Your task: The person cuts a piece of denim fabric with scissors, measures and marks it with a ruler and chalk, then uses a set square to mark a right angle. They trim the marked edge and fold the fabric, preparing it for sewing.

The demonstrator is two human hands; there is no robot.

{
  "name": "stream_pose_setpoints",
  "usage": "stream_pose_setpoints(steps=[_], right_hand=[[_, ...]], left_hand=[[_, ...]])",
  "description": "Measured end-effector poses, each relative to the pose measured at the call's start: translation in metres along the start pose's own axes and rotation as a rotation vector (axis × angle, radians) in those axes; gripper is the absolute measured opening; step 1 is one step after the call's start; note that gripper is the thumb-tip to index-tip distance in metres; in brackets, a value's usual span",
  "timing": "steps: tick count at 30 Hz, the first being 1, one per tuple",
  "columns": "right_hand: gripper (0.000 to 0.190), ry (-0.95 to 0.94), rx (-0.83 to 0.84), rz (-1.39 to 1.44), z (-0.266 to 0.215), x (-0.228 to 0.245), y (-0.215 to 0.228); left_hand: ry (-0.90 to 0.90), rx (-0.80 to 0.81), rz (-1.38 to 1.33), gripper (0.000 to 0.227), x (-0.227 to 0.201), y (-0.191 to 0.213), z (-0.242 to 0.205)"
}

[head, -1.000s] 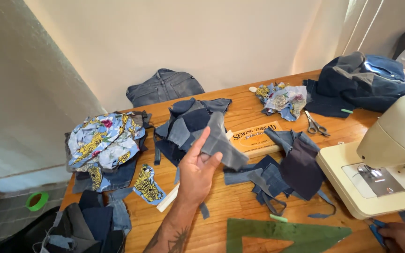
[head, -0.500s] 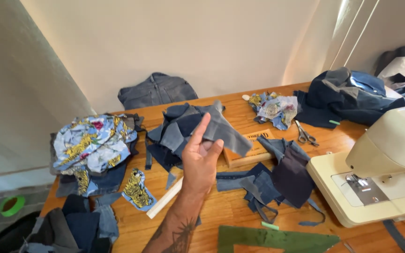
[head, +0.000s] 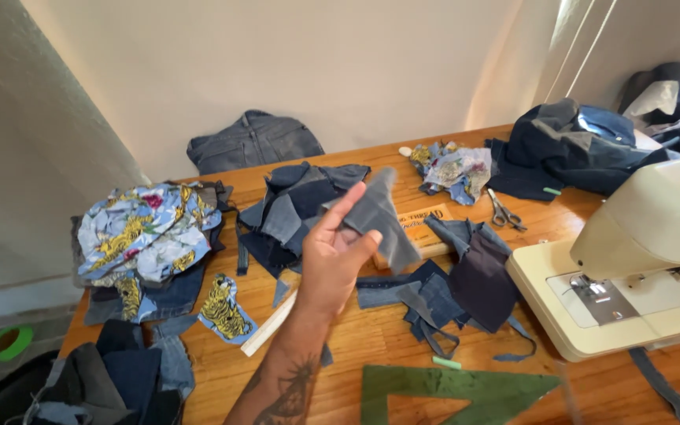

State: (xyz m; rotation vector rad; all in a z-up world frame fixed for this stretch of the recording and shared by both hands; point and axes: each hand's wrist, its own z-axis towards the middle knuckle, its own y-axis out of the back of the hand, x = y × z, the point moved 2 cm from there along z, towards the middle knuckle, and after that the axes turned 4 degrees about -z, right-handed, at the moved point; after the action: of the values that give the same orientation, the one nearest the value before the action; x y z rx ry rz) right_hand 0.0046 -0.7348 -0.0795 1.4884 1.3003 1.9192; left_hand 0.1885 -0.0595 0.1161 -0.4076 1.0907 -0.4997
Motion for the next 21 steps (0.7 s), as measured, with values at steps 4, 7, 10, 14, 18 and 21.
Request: stream_pose_setpoints(steps=[4, 7, 10, 14, 18, 21], right_hand=[[0.082, 0.055, 0.052, 0.06, 0.13, 0.229, 0.009], [0.052, -0.05, 0.128, 0.293, 0.18, 0.365, 0.034], [0.043, 0.047, 0.229, 0.458, 0.227, 0.377, 0.063], [0.05, 0.443, 0.378, 0.485, 0.276, 0.376, 0.084], [0.046, 0.433, 0.468, 0.571, 0.293, 0.385, 0.073], [0.063, 0.47, 0.494, 0.656, 0.295, 0.388, 0.073]], left_hand=[[0.129, 0.125, 0.098, 0.087, -0.031, -0.004, -0.004], [0.132, 0.184, 0.246, 0.076, -0.054, -0.009, -0.007], [0.156, 0.254, 0.2, 0.067, -0.077, -0.002, -0.008], [0.288, 0.301, 0.161, 0.061, -0.112, 0.004, -0.01], [0.244, 0.373, 0.076, 0.069, -0.117, 0.001, -0.014], [0.303, 0.309, 0.282, 0.066, -0.116, -0.003, -0.014]])
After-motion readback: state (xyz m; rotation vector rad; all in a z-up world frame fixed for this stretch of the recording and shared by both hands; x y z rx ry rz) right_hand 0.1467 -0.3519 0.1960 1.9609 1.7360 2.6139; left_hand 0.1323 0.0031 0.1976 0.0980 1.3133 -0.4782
